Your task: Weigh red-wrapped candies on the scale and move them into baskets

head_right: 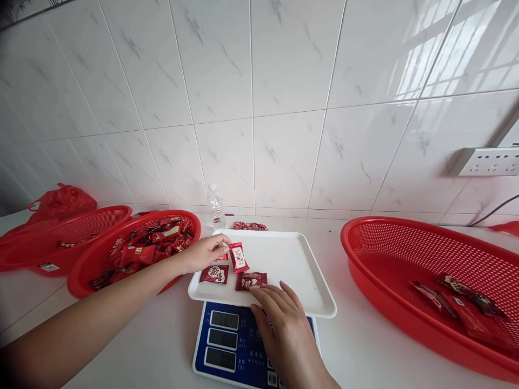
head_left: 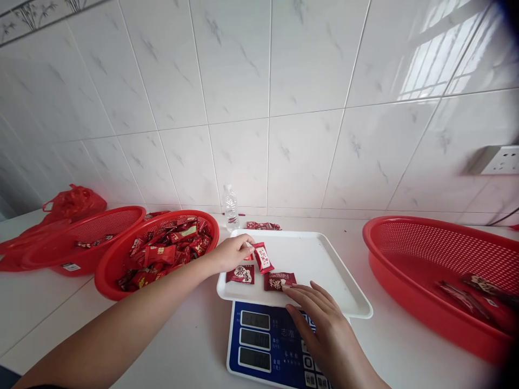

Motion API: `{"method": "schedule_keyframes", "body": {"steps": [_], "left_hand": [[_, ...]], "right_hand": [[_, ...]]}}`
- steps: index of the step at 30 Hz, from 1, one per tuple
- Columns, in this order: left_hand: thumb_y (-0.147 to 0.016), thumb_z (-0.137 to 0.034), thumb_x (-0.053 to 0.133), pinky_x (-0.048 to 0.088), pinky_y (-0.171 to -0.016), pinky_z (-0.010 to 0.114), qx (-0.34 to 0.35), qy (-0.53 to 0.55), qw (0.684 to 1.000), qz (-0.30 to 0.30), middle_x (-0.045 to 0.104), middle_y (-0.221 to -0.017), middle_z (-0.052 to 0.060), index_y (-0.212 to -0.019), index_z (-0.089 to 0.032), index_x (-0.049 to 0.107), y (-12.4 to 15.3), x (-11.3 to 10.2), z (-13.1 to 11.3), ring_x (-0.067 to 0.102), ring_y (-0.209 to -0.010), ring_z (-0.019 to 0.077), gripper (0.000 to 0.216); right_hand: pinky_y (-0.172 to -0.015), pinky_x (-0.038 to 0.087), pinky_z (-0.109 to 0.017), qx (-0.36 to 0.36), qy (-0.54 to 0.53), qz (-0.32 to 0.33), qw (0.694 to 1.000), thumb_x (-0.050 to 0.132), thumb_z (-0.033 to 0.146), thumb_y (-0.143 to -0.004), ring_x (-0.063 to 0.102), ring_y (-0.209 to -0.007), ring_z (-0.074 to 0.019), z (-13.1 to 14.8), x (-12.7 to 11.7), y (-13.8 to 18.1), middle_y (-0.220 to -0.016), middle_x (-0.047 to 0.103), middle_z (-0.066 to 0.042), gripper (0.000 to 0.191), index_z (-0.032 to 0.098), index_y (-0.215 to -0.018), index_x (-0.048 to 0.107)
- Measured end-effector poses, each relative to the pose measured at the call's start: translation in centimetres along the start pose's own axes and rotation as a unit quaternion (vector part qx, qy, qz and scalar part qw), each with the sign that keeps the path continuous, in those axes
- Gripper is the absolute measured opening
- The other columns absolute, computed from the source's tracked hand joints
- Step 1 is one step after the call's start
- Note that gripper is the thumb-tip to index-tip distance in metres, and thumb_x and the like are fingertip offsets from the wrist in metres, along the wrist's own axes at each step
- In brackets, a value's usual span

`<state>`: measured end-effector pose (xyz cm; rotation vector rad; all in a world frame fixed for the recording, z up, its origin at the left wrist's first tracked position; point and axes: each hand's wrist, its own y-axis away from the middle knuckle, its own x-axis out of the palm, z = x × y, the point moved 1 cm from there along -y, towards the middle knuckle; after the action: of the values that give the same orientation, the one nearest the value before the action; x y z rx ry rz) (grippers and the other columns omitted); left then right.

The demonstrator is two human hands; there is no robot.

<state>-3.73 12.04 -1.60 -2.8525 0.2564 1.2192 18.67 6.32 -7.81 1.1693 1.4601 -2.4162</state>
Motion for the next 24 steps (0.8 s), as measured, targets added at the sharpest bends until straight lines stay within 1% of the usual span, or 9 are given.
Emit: {"method": "schedule_keyframes", "body": {"steps": [4, 8, 9, 11, 14, 17, 21, 24], "left_hand": [[-0.081, -0.023, 0.048, 0.045, -0.067, 0.026, 0.013, 0.027, 0.999, -0.014, 0.06, -0.088, 0.0, -0.108, -0.022, 0.054, 0.7, 0.3, 0.1, 0.057, -0.074, 0.0146, 0.027], [-0.08, -0.021, 0.052, 0.049, -0.07, 0.027, 0.043, 0.056, 0.997, -0.011, 0.06, -0.095, 0.003, -0.111, -0.022, 0.053, 2.0, 1.0, 0.0, 0.06, -0.078, 0.0143, 0.032], [-0.08, -0.02, 0.052, 0.049, -0.071, 0.027, 0.048, 0.042, 0.998, -0.02, 0.06, -0.095, 0.003, -0.113, -0.022, 0.053, 2.4, 1.2, 0.0, 0.06, -0.079, 0.0147, 0.033], [-0.079, -0.017, 0.054, 0.049, -0.075, 0.03, 0.05, -0.02, 0.997, -0.052, 0.061, -0.098, 0.004, -0.117, -0.023, 0.052, 3.1, 1.4, -0.1, 0.061, -0.083, 0.0168, 0.038], [-0.078, -0.018, 0.057, 0.047, -0.084, 0.037, 0.059, -0.133, 0.985, -0.091, 0.061, -0.11, 0.008, -0.123, -0.024, 0.049, 4.2, 1.3, 0.1, 0.059, -0.099, 0.0239, 0.046], [-0.08, -0.022, 0.057, 0.044, -0.091, 0.042, 0.074, -0.178, 0.978, -0.086, 0.057, -0.122, 0.011, -0.129, -0.024, 0.044, 4.7, 1.4, 0.7, 0.052, -0.114, 0.0282, 0.05], [-0.084, -0.027, 0.054, 0.042, -0.097, 0.042, 0.102, -0.141, 0.983, -0.064, 0.052, -0.131, 0.012, -0.133, -0.024, 0.039, 4.7, 2.4, 1.3, 0.049, -0.12, 0.0268, 0.05], [-0.086, -0.03, 0.053, 0.042, -0.098, 0.039, 0.141, -0.112, 0.982, -0.058, 0.052, -0.131, 0.01, -0.133, -0.024, 0.039, 4.6, 2.8, 1.1, 0.05, -0.119, 0.0239, 0.049]], "right_hand": [[-0.089, 0.051, -0.049, 0.001, -0.002, 0.006, 1.0, 0.046, 0.023, -0.092, 0.067, -0.093, -0.0219, 0.1, 0.0, 0.1, -0.101, 0.071, -0.007, 0.022, 0.021, -0.11, 0.059], [-0.091, 0.05, -0.05, 0.001, -0.006, 0.015, 1.0, 0.047, 0.021, -0.091, 0.066, -0.095, -0.022, 0.1, 0.0, 0.1, -0.102, 0.071, -0.007, 0.023, 0.02, -0.112, 0.058], [-0.091, 0.049, -0.05, 0.002, -0.006, 0.016, 1.0, 0.047, 0.021, -0.091, 0.066, -0.096, -0.0221, 0.1, 0.0, 0.1, -0.102, 0.07, -0.007, 0.023, 0.021, -0.112, 0.058], [-0.091, 0.049, -0.05, 0.005, -0.003, 0.018, 1.0, 0.047, 0.021, -0.092, 0.066, -0.096, -0.0223, 0.2, 0.0, 0.1, -0.103, 0.07, -0.007, 0.023, 0.021, -0.112, 0.057], [-0.091, 0.049, -0.05, 0.003, 0.003, 0.022, 1.0, 0.047, 0.021, -0.092, 0.066, -0.096, -0.0223, 0.2, 0.0, 0.2, -0.103, 0.07, -0.008, 0.023, 0.02, -0.112, 0.057], [-0.09, 0.049, -0.05, 0.0, 0.008, 0.025, 1.0, 0.047, 0.021, -0.092, 0.066, -0.096, -0.0225, 0.1, 0.0, 0.2, -0.102, 0.071, -0.007, 0.022, 0.02, -0.111, 0.058], [-0.091, 0.049, -0.049, -0.002, 0.003, 0.02, 1.0, 0.046, 0.022, -0.092, 0.066, -0.096, -0.0223, 0.0, 0.3, 0.3, -0.102, 0.071, -0.007, 0.022, 0.02, -0.111, 0.059], [-0.09, 0.049, -0.049, -0.003, 0.001, 0.014, 1.0, 0.046, 0.024, -0.092, 0.066, -0.095, -0.0224, -0.2, 0.4, 0.3, -0.103, 0.071, -0.007, 0.023, 0.021, -0.111, 0.059]]}}
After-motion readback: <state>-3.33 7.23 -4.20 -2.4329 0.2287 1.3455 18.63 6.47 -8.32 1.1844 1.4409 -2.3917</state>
